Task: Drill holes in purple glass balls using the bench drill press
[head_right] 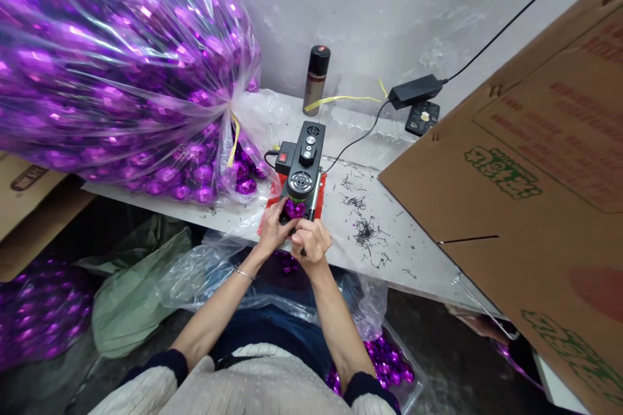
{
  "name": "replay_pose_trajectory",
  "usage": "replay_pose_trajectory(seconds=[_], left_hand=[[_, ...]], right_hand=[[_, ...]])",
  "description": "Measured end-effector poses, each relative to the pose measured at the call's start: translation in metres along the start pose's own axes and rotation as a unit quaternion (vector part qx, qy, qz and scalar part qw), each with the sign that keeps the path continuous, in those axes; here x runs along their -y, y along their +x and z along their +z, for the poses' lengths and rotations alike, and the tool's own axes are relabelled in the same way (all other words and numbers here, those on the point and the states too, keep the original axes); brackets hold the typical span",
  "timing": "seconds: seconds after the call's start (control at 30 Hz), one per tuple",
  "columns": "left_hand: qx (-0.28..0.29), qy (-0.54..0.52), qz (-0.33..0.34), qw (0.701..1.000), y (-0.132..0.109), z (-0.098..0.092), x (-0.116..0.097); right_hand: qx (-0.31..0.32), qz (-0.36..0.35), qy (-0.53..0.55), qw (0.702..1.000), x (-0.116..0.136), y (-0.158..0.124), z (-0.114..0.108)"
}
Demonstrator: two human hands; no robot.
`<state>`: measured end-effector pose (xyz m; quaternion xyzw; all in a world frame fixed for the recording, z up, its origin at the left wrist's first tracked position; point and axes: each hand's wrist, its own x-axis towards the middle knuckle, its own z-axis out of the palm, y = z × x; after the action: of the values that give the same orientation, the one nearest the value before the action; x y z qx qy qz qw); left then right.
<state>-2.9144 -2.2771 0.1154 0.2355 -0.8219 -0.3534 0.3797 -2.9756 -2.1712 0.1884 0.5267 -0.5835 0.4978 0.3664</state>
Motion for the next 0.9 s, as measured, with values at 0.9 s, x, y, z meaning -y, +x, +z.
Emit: replay_pose_trajectory(seconds=[0.9], left_hand=[[-0.024,-0.004,0.040,0.999,-0.039,-0.021,-0.002]], right_hand=[[0.012,0.097,0.003,0.995,0.023,0.062,-0.016]])
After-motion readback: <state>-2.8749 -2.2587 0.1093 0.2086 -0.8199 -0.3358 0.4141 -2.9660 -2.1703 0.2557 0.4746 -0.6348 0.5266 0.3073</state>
